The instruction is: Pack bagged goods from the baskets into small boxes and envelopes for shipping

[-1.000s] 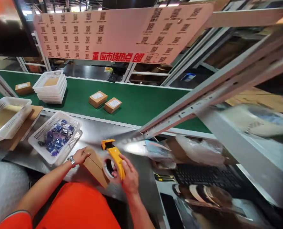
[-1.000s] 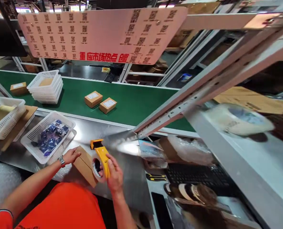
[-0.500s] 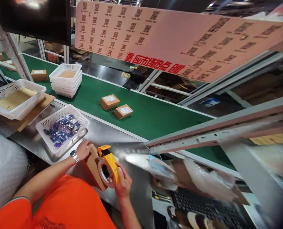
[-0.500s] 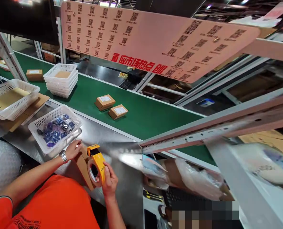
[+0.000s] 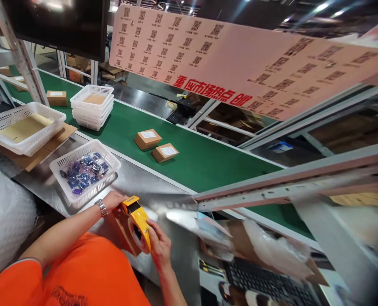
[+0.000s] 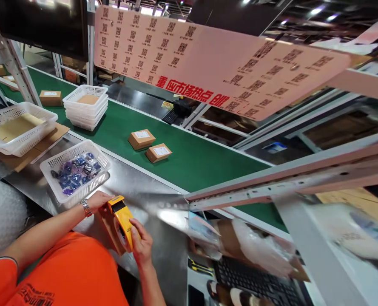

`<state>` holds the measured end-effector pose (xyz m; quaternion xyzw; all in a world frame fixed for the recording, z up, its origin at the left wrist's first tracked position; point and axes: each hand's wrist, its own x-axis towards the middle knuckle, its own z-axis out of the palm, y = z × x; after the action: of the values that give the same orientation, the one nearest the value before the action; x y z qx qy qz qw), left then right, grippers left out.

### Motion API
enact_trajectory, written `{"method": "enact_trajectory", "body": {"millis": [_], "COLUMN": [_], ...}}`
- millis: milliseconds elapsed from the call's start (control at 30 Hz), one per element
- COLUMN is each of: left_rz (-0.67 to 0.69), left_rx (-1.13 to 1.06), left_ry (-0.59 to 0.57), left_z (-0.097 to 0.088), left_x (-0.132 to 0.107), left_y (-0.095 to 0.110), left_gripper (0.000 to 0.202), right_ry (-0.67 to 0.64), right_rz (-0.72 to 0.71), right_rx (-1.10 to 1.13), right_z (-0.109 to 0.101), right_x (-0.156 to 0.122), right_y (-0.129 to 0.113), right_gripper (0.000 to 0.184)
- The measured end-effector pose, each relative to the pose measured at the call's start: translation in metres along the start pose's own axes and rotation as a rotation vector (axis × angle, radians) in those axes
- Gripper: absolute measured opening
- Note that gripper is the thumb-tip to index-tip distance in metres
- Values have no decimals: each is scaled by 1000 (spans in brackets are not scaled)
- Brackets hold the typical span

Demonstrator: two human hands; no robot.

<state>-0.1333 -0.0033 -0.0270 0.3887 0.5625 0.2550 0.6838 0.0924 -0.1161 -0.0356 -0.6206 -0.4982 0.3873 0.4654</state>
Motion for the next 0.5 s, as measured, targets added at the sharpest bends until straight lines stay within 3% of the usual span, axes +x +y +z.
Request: {"method": "enact_trajectory", "body": {"millis": [133,200,300,400,500], "left_rz": [115,177,154,88,38], "left_rx": [219,367,453,464,467], "left_ry": [138,233,326,334,279], "left_z": [-13,-29,-54,-63,-55], "left_x": [9,15,24,30,33], "left_y": [-2,-2,-9,-27,-50], "left_gripper": [45,41,38,37,38], "right_ry": [-105,-196,-290,-301,-277], "right_rz": [3,17,100,173,174], "right_rx": [-56,-103,-166,-168,-149], "right_z": [0,-3,-10,-15,-15], "right_x": [5,5,1,-1,-2], "right_y": [-22,-38,-55,-59,-57], "right_gripper": [53,56,55,51,49]}}
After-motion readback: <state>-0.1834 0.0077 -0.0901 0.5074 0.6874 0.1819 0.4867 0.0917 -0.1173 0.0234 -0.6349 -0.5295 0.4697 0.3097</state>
